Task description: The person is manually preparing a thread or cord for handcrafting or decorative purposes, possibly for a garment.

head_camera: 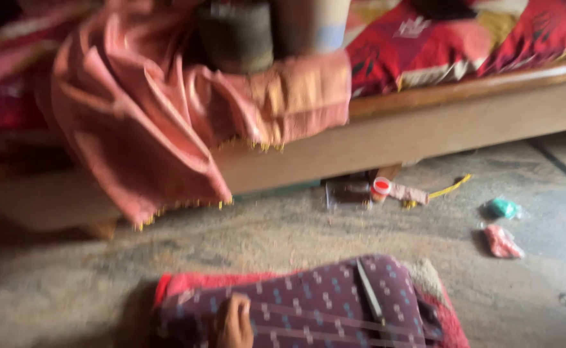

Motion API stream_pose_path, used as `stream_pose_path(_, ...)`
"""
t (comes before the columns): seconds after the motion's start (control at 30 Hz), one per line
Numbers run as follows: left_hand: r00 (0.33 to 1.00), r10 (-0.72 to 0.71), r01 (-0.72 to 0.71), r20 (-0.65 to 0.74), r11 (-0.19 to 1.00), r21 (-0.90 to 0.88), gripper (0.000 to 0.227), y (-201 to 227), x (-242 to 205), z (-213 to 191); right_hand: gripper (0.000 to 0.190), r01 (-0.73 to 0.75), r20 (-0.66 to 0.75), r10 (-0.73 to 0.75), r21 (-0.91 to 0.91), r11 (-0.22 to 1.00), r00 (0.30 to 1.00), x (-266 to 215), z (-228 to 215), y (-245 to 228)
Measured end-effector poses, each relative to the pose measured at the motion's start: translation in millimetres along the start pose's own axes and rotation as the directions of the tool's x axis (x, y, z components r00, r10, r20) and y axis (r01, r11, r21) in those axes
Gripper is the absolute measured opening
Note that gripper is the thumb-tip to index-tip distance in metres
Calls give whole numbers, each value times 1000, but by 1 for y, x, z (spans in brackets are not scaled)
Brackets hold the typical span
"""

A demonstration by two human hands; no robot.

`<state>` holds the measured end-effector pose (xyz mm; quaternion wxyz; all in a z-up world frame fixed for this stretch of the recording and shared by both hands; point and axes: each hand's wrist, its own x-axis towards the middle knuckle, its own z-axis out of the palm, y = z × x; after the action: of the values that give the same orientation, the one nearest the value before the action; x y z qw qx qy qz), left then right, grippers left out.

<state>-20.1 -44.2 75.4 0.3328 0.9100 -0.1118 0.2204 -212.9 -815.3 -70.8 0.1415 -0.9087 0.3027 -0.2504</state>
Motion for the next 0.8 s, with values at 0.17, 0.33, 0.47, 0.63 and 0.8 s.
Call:
stream_pose_path(0.17, 993, -113, 104, -36, 976, -190, 8, 69, 7, -10, 27, 216, 119, -197, -178, 960, 973, -46, 30, 22)
stream_pose_path(0.33, 912, -367, 408, 181, 847, -340, 13, 94, 0, 24, 28, 114, 221, -146, 149, 982, 964, -84, 39, -156)
stream_pose_path(0.47, 858, -432, 510, 277, 657, -556, 17, 123, 6, 34, 30, -179, 543, -232, 599, 780, 807, -118, -31, -387)
stream_pose_path(0.63, 774, -462, 584, 432, 258, -770, 14, 160, 12, 12, 50, -657, 771, -468, 625, 422, 432, -156, -71, -523)
stream_pose_path(0.8, 776, -466, 566, 425, 217, -795, 12, 164, 10, 7, 62, -851, 792, -517, 483, 206, 325, -167, -67, -534)
